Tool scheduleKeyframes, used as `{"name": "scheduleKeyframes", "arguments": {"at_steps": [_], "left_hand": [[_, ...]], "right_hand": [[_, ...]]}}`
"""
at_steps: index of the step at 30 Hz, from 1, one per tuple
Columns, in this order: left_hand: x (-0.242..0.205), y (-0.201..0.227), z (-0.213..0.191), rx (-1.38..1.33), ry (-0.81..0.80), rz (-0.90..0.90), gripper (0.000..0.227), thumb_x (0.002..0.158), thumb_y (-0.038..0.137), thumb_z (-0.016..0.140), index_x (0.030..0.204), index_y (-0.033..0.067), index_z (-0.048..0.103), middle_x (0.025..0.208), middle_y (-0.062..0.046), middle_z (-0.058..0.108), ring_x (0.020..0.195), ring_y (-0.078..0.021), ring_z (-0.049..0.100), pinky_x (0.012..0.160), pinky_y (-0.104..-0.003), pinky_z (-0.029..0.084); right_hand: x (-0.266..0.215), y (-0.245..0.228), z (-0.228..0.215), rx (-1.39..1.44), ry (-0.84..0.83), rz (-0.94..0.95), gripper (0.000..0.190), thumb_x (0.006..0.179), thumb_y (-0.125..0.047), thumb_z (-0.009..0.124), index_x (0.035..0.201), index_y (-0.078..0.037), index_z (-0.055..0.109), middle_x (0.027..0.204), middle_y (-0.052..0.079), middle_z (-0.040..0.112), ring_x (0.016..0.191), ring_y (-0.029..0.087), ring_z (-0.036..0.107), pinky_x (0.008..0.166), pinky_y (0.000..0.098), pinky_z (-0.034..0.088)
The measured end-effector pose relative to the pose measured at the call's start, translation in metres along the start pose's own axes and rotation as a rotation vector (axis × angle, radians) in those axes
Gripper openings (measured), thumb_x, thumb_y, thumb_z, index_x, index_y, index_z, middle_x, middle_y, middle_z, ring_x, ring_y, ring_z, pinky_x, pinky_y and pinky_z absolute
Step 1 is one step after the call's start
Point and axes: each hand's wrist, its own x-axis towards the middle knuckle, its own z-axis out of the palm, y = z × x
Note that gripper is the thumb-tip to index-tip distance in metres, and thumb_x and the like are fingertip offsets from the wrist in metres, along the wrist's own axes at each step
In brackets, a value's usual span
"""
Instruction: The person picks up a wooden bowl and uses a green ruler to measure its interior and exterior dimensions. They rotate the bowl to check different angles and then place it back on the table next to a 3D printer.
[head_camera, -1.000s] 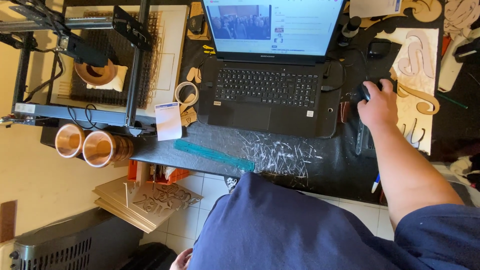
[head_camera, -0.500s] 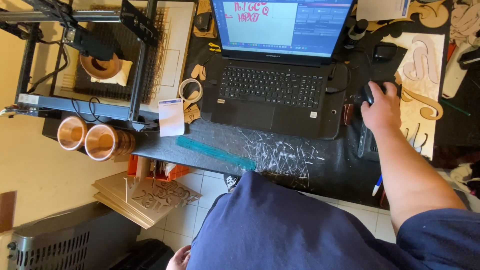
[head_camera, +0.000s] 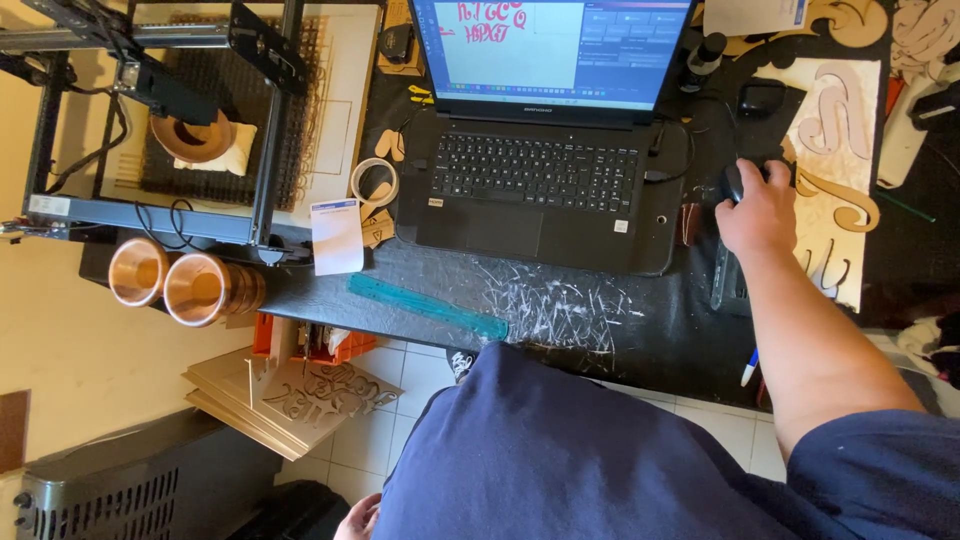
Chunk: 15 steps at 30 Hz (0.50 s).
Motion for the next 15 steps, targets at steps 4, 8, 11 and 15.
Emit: {"name": "scheduleKeyframes", "arguments": {"at_steps": [4,8,11,15], "left_hand": [[0.011,-0.005,0.003,-0.026,0.024,0.03,0.033,0.095,0.01,0.066,0.127,0.0073,0.071,0.105,-0.01,0.083,0.091,-0.0155,0.075,0.087,-0.022,0.053],[0.0,0.012,-0.001,0.15,0.003,0.006,0.033,0.094,0.018,0.065,0.126,0.0164,0.072,0.109,-0.002,0.083,0.096,-0.0111,0.077,0.091,-0.02,0.055],[-0.007,0.023,-0.001,0.189,0.007,-0.001,0.033,0.094,0.022,0.065,0.126,0.0178,0.072,0.109,-0.002,0.083,0.095,-0.0114,0.077,0.09,-0.02,0.056],[-0.015,0.029,0.0,0.23,0.025,0.001,0.031,0.093,0.023,0.066,0.123,0.0221,0.074,0.109,-0.001,0.081,0.096,-0.0105,0.077,0.092,-0.02,0.055]], "right_hand": [[0.01,0.014,0.012,0.043,0.037,-0.086,0.056,0.097,-0.018,0.06,0.151,-0.015,0.043,0.153,0.015,0.028,0.13,0.041,0.042,0.092,0.0593,0.048],[0.013,0.02,0.017,0.071,0.034,-0.116,0.053,0.097,-0.021,0.062,0.148,-0.015,0.049,0.156,0.015,0.028,0.132,0.042,0.041,0.099,0.0584,0.043],[0.015,0.023,0.02,0.06,0.046,-0.145,0.051,0.097,-0.021,0.061,0.147,-0.014,0.051,0.155,0.016,0.029,0.133,0.042,0.04,0.099,0.0585,0.043],[0.012,0.019,0.016,0.062,0.036,-0.129,0.051,0.098,-0.023,0.061,0.147,-0.014,0.052,0.155,0.015,0.029,0.133,0.041,0.04,0.098,0.0583,0.044]]}}
